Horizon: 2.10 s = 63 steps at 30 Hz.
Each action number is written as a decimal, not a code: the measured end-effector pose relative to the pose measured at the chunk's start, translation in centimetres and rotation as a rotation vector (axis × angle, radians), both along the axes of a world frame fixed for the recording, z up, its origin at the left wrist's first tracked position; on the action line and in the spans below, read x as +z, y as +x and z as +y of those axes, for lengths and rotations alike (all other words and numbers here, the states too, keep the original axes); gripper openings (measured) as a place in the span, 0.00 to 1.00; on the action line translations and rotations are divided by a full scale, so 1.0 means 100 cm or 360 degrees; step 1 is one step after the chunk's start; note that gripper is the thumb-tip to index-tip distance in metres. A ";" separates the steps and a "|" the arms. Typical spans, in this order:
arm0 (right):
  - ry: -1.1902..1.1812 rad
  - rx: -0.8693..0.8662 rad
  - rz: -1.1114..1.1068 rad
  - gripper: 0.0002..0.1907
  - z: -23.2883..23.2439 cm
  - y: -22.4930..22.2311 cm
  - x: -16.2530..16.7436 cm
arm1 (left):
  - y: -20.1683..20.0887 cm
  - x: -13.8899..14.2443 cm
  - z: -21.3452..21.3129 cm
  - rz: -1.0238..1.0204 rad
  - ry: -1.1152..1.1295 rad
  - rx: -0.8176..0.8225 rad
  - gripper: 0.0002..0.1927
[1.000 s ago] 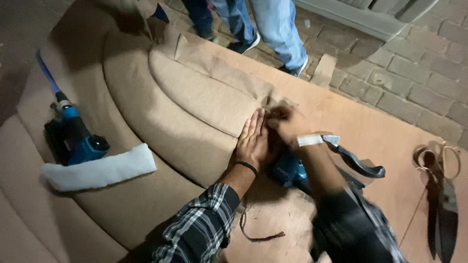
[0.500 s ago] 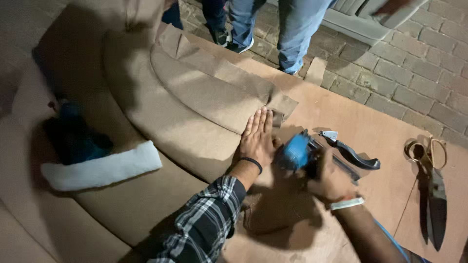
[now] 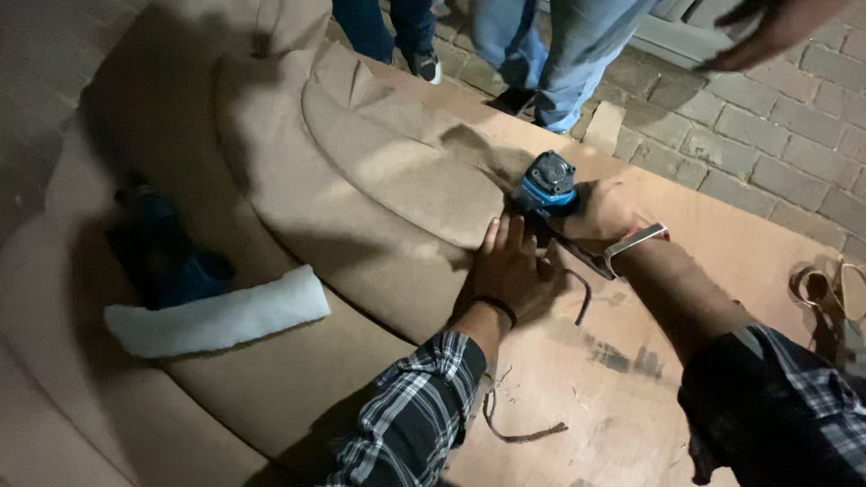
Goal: The person staples brown fabric onto a curved sofa backrest frame using a pneumatic stapler, pressing and smoothing the fabric with their hands between staples. They trim excess fabric with a utility knife, work along the frame edge, and later handle a rolled foam cushion piece on the workbench.
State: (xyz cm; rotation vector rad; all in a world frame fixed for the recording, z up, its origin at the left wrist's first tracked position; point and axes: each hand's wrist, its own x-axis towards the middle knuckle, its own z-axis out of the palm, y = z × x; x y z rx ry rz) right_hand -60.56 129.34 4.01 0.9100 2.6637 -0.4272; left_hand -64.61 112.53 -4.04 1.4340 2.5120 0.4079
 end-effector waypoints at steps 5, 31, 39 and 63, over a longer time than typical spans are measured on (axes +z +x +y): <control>-0.0113 -0.0123 -0.0082 0.27 -0.002 -0.003 0.010 | 0.002 0.009 -0.001 0.0024 -0.0035 -0.0066 0.32; -0.0118 0.0298 0.0202 0.22 -0.006 -0.001 -0.024 | 0.020 0.010 -0.024 -0.0095 0.0012 -0.0021 0.36; -0.0168 0.0216 -0.0101 0.29 -0.017 0.000 -0.005 | 0.017 -0.004 -0.025 -0.0089 0.0069 -0.0109 0.32; -0.0210 0.0332 -0.0050 0.29 -0.042 0.006 0.001 | 0.025 0.006 -0.082 -0.0195 0.0166 -0.0051 0.33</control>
